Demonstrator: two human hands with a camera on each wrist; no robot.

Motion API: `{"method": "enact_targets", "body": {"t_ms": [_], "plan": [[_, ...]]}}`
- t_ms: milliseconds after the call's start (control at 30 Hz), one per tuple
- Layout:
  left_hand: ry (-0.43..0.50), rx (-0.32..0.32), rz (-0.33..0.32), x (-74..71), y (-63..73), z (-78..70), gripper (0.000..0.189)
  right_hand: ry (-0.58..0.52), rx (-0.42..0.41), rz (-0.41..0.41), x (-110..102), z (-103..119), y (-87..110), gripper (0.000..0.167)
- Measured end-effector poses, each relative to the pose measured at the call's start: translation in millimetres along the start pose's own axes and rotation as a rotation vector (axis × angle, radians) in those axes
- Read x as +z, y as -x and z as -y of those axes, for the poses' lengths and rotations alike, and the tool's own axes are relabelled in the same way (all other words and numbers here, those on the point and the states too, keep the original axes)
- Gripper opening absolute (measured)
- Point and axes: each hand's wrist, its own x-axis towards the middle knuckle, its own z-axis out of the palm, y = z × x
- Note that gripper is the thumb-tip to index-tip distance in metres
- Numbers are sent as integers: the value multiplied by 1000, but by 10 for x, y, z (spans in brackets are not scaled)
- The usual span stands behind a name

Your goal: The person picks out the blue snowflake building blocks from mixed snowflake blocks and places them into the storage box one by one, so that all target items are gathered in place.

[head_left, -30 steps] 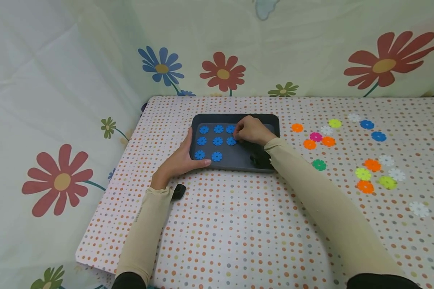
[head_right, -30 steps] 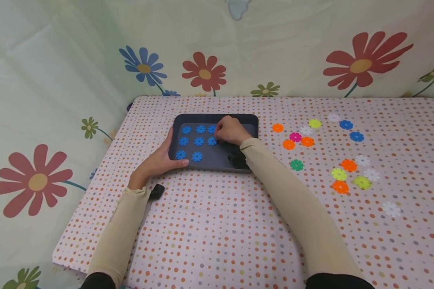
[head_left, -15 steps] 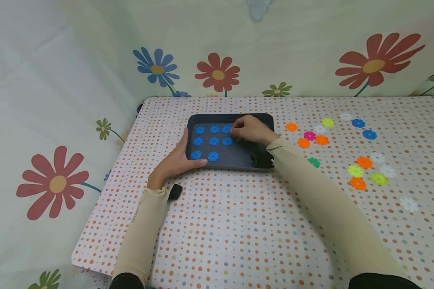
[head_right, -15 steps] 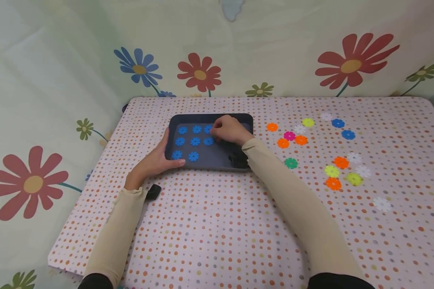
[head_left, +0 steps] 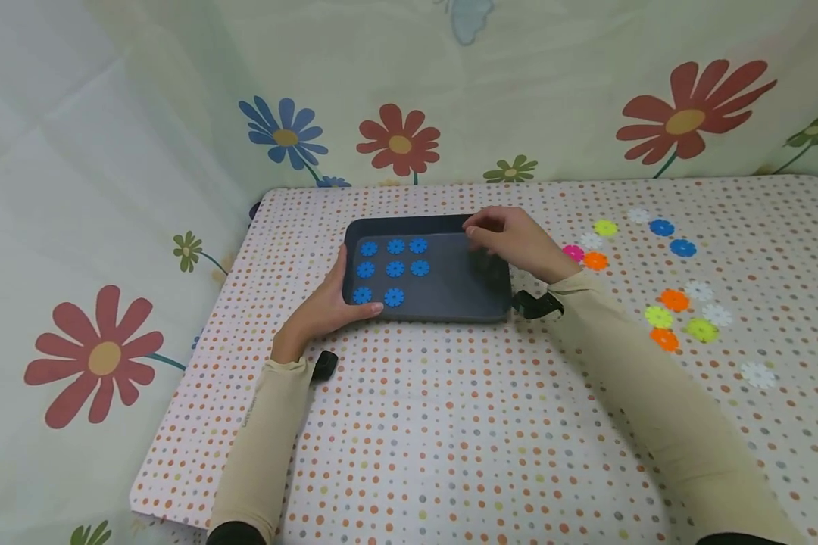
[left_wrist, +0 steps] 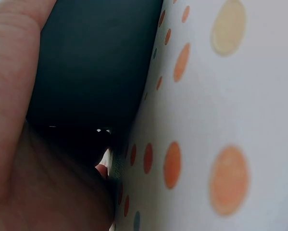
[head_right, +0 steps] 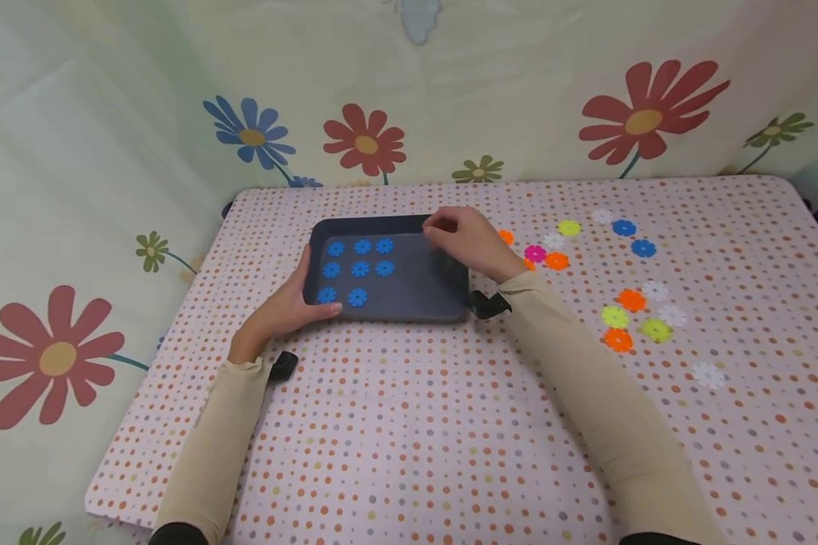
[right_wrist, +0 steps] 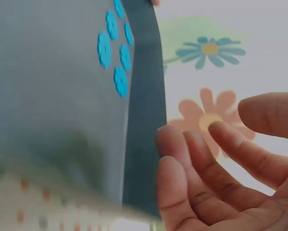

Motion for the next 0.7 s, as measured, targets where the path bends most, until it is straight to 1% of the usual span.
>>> {"method": "enact_targets", "body": {"t_ms": [167,267,533,700], "plan": [[5,0,2,-3,1,-5,138,15,14,-74,-236,-56,177,38],[1,14,-7,-8,-4,-12,137,30,14,-113,-360,-112,257,40],[14,12,4,18,0,-10,139,70,111,-179,-646,-333,428,51],[19,22,-11,15,-1,-15,140,84,140,-215,-784,-449,506,54]]}}
